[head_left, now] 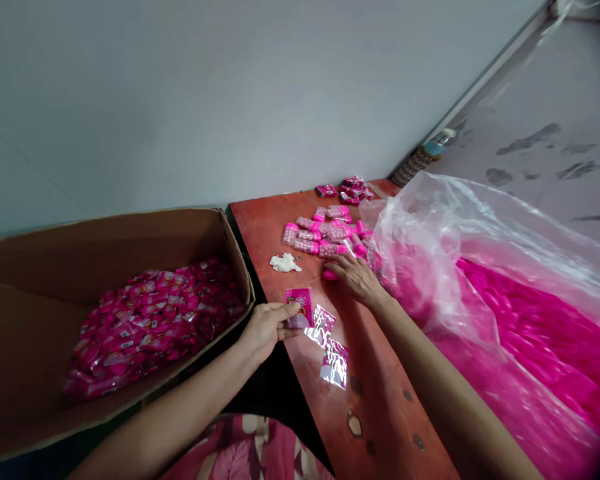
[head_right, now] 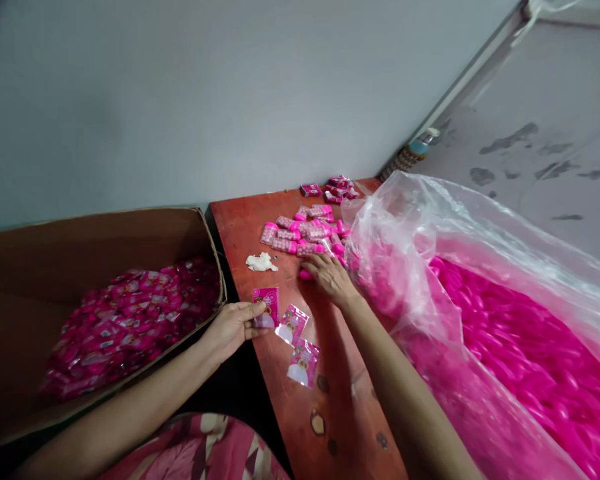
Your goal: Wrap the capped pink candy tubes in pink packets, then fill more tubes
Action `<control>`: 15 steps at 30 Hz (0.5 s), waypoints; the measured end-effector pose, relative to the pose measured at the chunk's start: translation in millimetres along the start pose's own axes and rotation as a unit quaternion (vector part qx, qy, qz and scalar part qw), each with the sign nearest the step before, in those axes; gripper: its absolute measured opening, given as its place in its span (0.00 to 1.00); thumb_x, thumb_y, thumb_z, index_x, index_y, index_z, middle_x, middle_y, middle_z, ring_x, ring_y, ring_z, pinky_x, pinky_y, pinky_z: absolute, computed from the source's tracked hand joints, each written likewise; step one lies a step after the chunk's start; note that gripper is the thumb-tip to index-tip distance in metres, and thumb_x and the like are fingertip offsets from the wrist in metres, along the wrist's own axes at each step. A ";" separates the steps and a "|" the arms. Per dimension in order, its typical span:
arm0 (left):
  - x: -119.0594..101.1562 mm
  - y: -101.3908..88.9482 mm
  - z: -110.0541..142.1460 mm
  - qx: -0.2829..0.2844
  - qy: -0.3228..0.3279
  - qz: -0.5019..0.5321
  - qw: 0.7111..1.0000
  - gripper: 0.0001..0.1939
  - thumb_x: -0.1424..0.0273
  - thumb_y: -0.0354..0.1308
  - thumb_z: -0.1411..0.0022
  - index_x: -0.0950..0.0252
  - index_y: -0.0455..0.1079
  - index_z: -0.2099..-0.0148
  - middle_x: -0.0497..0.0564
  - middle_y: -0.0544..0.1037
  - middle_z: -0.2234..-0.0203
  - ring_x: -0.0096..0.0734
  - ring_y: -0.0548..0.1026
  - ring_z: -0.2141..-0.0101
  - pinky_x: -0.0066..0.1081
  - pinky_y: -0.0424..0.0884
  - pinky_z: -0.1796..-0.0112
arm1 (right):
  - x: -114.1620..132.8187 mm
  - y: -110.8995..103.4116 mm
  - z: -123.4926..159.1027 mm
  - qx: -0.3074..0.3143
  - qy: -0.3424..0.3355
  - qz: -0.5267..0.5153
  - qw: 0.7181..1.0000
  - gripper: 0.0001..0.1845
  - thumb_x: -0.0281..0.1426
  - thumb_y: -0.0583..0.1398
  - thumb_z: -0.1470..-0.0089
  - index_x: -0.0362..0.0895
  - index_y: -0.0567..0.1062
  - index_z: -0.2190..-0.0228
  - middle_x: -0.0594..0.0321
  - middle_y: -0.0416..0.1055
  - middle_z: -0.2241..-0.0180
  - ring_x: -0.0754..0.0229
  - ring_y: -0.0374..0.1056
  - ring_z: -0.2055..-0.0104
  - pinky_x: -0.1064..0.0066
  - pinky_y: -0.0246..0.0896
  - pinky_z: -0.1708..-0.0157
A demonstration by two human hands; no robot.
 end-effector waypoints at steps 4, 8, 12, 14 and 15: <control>0.0 -1.0 -3.7 -0.022 -0.005 0.067 0.997 0.11 0.71 0.67 0.58 0.72 0.70 0.75 0.52 0.75 0.79 0.26 0.73 0.79 0.27 0.73 0.77 | 35.1 -5.9 33.0 -0.090 0.134 -0.177 0.971 0.14 0.34 0.50 0.43 0.42 0.68 0.59 0.54 0.71 0.64 0.53 0.67 0.63 0.63 0.61 0.64; 3.2 5.4 -8.3 -0.045 -0.007 0.142 0.989 0.08 0.72 0.65 0.54 0.71 0.70 0.72 0.51 0.75 0.78 0.28 0.74 0.77 0.30 0.74 0.73 | 105.8 -8.6 76.6 -0.081 0.301 -0.531 0.788 0.15 0.42 0.50 0.44 0.43 0.67 0.67 0.63 0.69 0.77 0.62 0.65 0.80 0.72 0.61 0.81; 7.8 18.3 -8.3 -0.041 -0.021 0.171 0.984 0.08 0.72 0.64 0.52 0.71 0.69 0.71 0.52 0.75 0.78 0.29 0.74 0.78 0.29 0.73 0.73 | 158.3 -5.0 94.1 -0.068 0.349 -0.620 0.699 0.16 0.45 0.54 0.48 0.43 0.66 0.68 0.65 0.68 0.78 0.65 0.63 0.84 0.75 0.58 0.86; 9.4 24.5 -4.7 -0.034 -0.024 0.172 0.984 0.09 0.72 0.64 0.52 0.71 0.69 0.71 0.51 0.75 0.79 0.28 0.74 0.79 0.27 0.72 0.75 | 165.2 -0.9 94.8 -0.090 0.356 -0.618 0.695 0.16 0.45 0.54 0.48 0.44 0.66 0.69 0.66 0.67 0.79 0.65 0.64 0.84 0.76 0.57 0.87; 9.7 27.2 -2.2 -0.028 -0.020 0.172 0.985 0.09 0.72 0.64 0.53 0.71 0.69 0.71 0.51 0.74 0.79 0.27 0.73 0.79 0.27 0.72 0.75 | 165.6 1.3 94.6 -0.099 0.360 -0.615 0.694 0.16 0.45 0.54 0.48 0.44 0.65 0.69 0.66 0.67 0.79 0.65 0.64 0.84 0.76 0.57 0.88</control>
Point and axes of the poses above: each hand's wrist, its own z-axis away from the middle knuckle, its own y-axis out of the palm, x = y × z, the point moved 3 cm from there along -z, towards the middle knuckle
